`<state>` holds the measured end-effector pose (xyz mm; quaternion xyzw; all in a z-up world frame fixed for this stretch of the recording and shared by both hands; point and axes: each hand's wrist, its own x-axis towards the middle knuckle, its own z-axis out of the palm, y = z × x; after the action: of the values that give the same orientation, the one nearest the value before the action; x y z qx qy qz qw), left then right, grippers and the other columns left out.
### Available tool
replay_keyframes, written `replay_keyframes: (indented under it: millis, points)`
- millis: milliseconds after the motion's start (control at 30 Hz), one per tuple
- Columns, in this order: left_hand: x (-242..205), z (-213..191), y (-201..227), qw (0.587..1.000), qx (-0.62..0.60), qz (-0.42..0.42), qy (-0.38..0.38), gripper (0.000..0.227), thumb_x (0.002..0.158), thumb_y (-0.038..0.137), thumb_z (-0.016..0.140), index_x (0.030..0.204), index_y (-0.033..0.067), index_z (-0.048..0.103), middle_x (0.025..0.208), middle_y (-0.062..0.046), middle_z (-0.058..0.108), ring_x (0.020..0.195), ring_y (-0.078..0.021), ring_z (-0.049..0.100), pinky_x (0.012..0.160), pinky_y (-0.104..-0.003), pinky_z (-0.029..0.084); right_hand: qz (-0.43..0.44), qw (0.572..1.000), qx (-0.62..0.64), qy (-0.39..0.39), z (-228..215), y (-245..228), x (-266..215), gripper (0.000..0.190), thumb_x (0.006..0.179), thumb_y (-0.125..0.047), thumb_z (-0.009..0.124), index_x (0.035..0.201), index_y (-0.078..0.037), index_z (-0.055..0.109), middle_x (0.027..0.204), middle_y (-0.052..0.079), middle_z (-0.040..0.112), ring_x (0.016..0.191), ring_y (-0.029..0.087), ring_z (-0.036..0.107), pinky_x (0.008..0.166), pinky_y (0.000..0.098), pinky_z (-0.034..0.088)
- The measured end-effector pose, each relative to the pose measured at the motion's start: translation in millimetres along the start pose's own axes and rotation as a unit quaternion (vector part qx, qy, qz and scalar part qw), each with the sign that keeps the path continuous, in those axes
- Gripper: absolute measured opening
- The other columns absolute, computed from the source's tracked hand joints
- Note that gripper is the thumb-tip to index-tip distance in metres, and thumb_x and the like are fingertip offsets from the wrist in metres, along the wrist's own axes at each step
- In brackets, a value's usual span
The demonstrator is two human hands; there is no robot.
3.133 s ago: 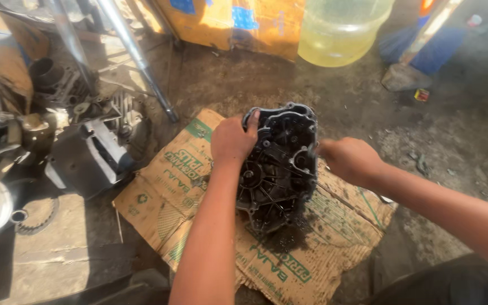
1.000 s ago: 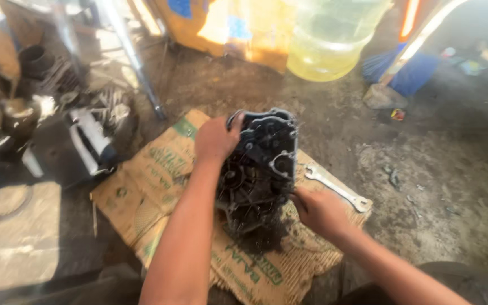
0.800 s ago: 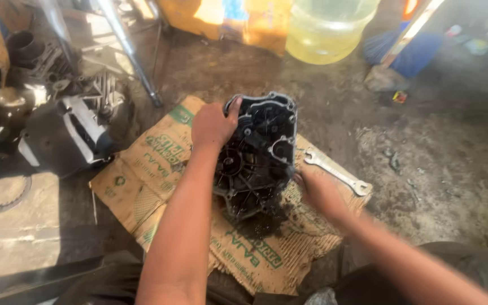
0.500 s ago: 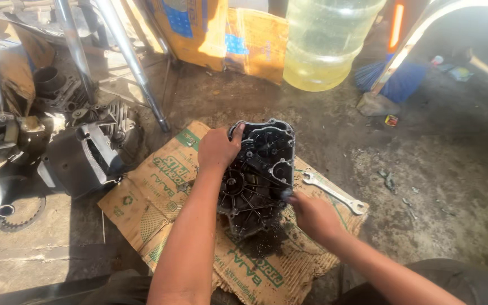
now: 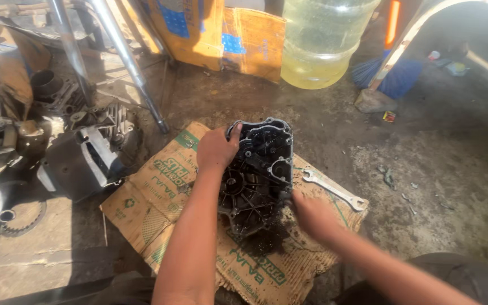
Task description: The person disassembles a metal engine casing on the floor. They use a wrench to unscrew bolts, a metal rod to pry internal components, and a cloth to wipe oil off the parts.
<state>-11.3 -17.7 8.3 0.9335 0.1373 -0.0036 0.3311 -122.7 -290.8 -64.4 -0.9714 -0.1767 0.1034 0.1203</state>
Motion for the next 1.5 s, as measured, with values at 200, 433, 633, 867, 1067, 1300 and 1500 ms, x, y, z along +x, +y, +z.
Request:
replay_keyframes:
  millis: [200,433,633,867,1067,1300,1500]
  points:
    - [10,-6,-11,0.994,0.063,0.056,0.072,0.071,0.100,0.068,0.048,0.097,0.0035,0.077,0.095,-0.025,0.072,0.096,-0.0437,0.069,0.085,-0.052,0.054,-0.031,0.935,0.153,0.318,-25,-17,15,0.026,0.105,-0.018,0.049,0.086,-0.002,0.057,0.068,0.017,0.065,0.056,0.034,0.066,0.051,0.0443,0.052]
    - [18,-5,-6,0.994,0.026,0.065,0.087,0.068,0.096,0.067,0.049,0.097,0.0047,0.077,0.094,-0.025,0.073,0.095,-0.0427,0.070,0.084,-0.053,0.055,-0.015,0.914,0.161,0.372,-41,-6,17,0.019,0.103,-0.014,0.049,0.089,-0.003,0.055,0.071,0.016,0.065,0.059,0.031,0.068,0.053,0.0438,0.054]
    - [12,-6,5,0.996,0.020,0.057,0.063,0.064,0.096,0.065,0.048,0.101,0.0080,0.076,0.096,-0.025,0.073,0.097,-0.0450,0.068,0.084,-0.054,0.054,0.016,0.998,-0.037,0.057,-46,-2,19,0.024,0.102,-0.030,0.053,0.099,-0.008,0.061,0.074,0.019,0.067,0.075,0.040,0.066,0.068,0.0522,0.051]
    - [10,-10,8,0.999,0.024,0.017,0.027,0.068,0.098,0.066,0.045,0.100,0.0059,0.076,0.096,-0.022,0.075,0.096,-0.0397,0.072,0.084,-0.051,0.056,0.018,0.982,0.013,0.187,-50,-1,17,0.018,0.101,-0.014,0.046,0.092,-0.007,0.059,0.074,0.014,0.065,0.069,0.029,0.065,0.063,0.0445,0.052]
    - [1,-3,-21,0.997,0.020,0.046,0.065,0.066,0.098,0.066,0.048,0.097,0.0073,0.077,0.095,-0.021,0.075,0.095,-0.0410,0.070,0.083,-0.052,0.055,0.022,0.868,0.281,0.408,-19,-14,-5,0.027,0.111,-0.020,0.044,0.093,-0.002,0.052,0.073,0.023,0.058,0.064,0.036,0.052,0.061,0.0484,0.044]
    - [10,-9,-12,0.998,-0.011,0.044,0.049,0.064,0.094,0.066,0.049,0.101,0.0087,0.077,0.100,-0.022,0.073,0.098,-0.0434,0.067,0.085,-0.051,0.054,0.018,0.985,0.093,0.141,14,1,0,0.021,0.104,-0.020,0.049,0.095,-0.004,0.057,0.077,0.016,0.067,0.071,0.030,0.065,0.063,0.0452,0.050]
    - [17,-4,-20,0.995,-0.012,0.065,0.069,0.065,0.094,0.067,0.047,0.101,0.0104,0.078,0.094,-0.022,0.074,0.095,-0.0410,0.070,0.084,-0.051,0.054,0.004,0.977,0.066,0.201,2,23,12,0.019,0.100,-0.018,0.055,0.099,0.000,0.055,0.081,0.020,0.067,0.072,0.033,0.065,0.065,0.0460,0.050]
